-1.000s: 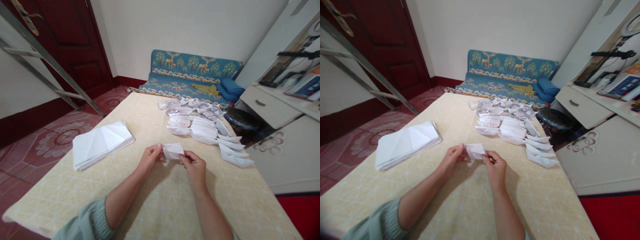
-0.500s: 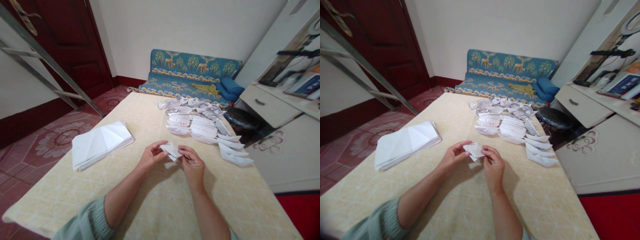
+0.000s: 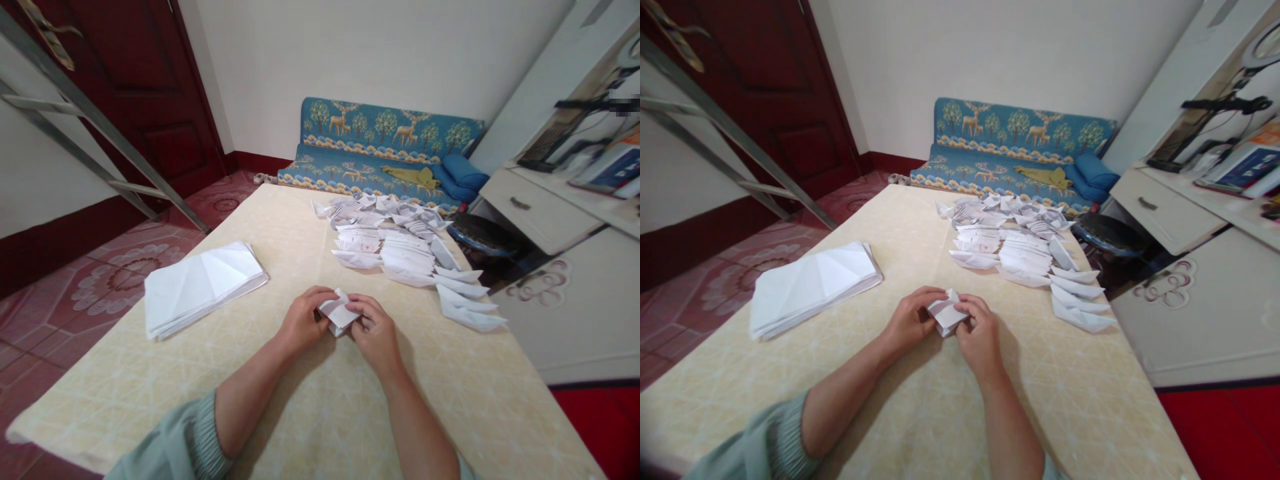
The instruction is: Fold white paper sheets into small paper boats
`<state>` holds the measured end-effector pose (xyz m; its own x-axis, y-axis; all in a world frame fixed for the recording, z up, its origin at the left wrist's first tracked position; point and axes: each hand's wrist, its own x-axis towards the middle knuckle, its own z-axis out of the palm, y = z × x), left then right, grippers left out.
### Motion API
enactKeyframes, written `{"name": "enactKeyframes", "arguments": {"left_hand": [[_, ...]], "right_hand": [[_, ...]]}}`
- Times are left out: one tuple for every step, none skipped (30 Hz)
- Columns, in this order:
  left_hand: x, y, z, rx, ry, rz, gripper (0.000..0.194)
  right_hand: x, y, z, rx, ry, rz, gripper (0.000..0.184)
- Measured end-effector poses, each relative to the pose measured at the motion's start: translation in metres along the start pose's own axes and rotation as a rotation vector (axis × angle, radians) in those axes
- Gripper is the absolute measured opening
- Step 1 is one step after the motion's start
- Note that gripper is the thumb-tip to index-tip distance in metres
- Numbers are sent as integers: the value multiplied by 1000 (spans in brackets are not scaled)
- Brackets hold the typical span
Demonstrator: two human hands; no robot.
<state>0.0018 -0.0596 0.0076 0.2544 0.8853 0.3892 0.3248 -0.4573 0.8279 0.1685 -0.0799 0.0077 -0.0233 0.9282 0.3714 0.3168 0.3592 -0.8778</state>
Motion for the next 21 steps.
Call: {"name": "enactKeyframes", "arguments": {"left_hand": [[0, 0, -1, 77, -2, 28, 41], [0, 1, -2, 140, -2, 50, 39], [0, 1, -3, 190, -7, 68, 36], [0, 2, -4, 228, -20, 83, 34], [1, 2, -5, 255, -41, 94, 32], [1, 2, -5, 278, -68, 102, 31], [1, 3, -6, 300, -98, 106, 31], [1, 3, -6, 324, -127, 108, 30], [1, 3, -6, 347, -150, 110, 30], [1, 4, -6, 370, -168, 110, 29], [0, 4, -6, 388, -181, 111, 29], [0, 5, -6, 399, -190, 109, 29], [0, 5, -6, 403, -193, 102, 29], [-1, 5, -6, 401, -192, 92, 28], [0, 6, -6, 397, -188, 79, 26], [0, 6, -6, 396, -183, 61, 24], [0, 5, -7, 401, -175, 37, 21], [1, 5, -7, 411, -166, 7, 19], [1, 5, -7, 421, -156, -29, 17], [2, 4, -7, 427, -142, -69, 17], [3, 3, -7, 425, -128, -110, 17]], "right_hand": [[0, 0, 0, -48, -15, -10, 36], [0, 1, 0, -97, -29, -21, 37], [1, 1, 0, -143, -40, -33, 37], [1, 1, 0, -183, -48, -46, 38], [1, 1, 0, -221, -55, -60, 38], [1, 2, 0, -259, -63, -73, 37], [1, 2, -1, -294, -71, -83, 37], [1, 3, -1, -328, -82, -90, 36], [1, 3, -1, -357, -91, -93, 35], [1, 3, -2, -377, -98, -92, 34], [1, 3, -2, -389, -101, -89, 33], [2, 3, -2, -393, -102, -84, 33], [2, 4, -3, -392, -103, -80, 32], [2, 4, -3, -388, -103, -76, 31], [3, 5, -3, -382, -101, -71, 29], [3, 5, -2, -376, -96, -65, 26], [4, 6, -2, -373, -86, -59, 23], [4, 7, -2, -373, -74, -51, 20], [5, 8, -1, -379, -59, -41, 17], [5, 8, -1, -389, -45, -31, 16], [6, 8, 0, -407, -33, -21, 15]]}}
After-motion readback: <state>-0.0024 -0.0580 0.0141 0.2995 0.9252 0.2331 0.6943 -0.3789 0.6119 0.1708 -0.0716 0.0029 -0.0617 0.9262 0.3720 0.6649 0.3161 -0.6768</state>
